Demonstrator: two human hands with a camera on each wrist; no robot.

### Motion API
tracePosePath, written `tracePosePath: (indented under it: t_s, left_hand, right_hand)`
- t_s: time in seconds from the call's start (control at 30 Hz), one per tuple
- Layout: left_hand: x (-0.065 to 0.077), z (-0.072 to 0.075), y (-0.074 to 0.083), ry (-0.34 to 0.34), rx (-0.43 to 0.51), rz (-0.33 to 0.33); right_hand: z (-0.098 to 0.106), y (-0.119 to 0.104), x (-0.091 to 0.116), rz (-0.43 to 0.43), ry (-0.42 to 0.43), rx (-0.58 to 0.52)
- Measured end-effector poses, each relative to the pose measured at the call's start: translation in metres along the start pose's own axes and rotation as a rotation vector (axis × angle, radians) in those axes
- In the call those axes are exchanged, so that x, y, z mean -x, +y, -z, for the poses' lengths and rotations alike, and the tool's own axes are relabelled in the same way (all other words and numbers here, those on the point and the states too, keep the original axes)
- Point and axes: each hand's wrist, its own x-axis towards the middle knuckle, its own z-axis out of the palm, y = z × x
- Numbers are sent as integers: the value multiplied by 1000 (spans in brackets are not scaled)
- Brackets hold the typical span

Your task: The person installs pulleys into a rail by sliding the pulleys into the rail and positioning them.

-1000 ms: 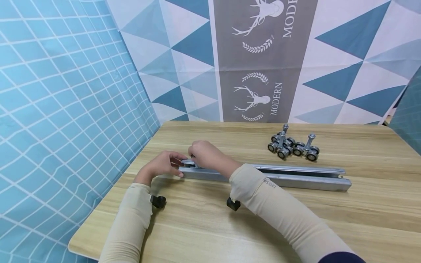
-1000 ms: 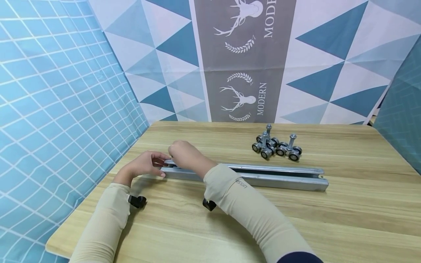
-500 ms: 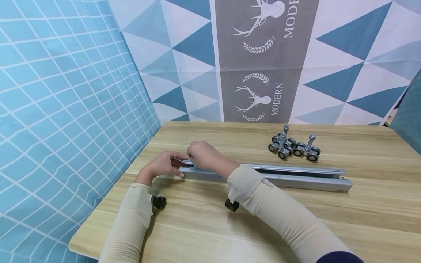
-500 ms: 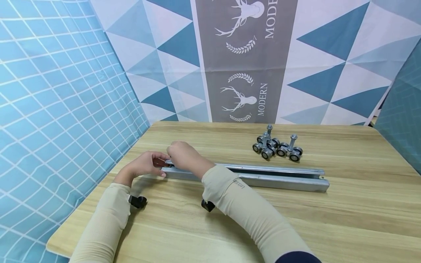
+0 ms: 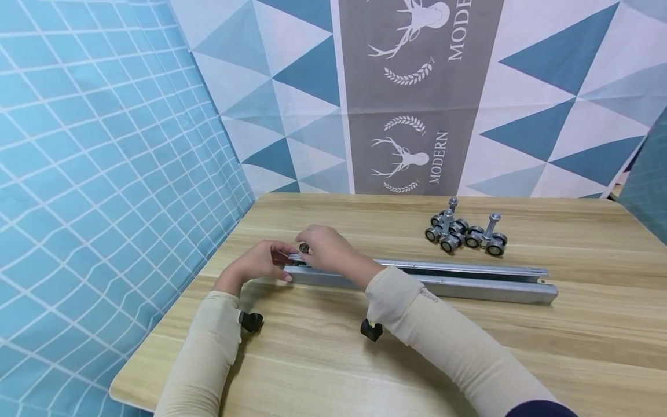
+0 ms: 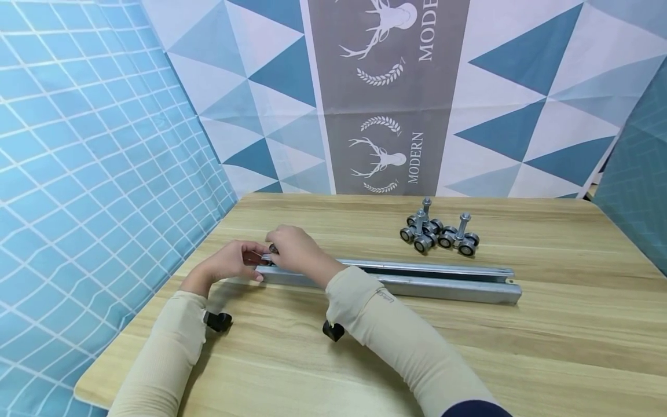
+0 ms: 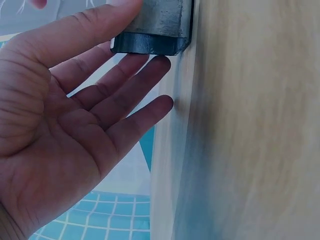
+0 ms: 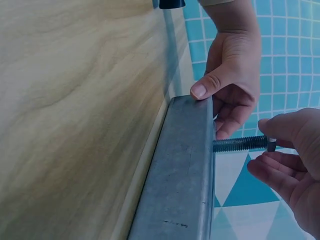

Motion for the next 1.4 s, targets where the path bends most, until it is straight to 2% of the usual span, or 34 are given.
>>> tracePosePath:
  t_s: [0.33,0.57,0.8,1.0,1.17,1.4]
  left_hand:
    - [-3,-5,4,-13,-72,-56]
    - [-7,-9,14,-6,-137,-56]
    - [-10,-12,24,14,-256,-67]
    - [-9,-14,28,13,-291,-42]
    - [-10,-14,29,11,-334,-55]
    - [-12,-16,33,11,-365,-49]
  right_hand:
    - [8,7,22,-69,47,-54]
    - [24,14,41,2,55,-66]
    - [43,21,67,61,37,-18]
    - [51,30,99,97,107,-1]
    - [62,39,124,115,175,4]
    - [80,58,154,135,183,11]
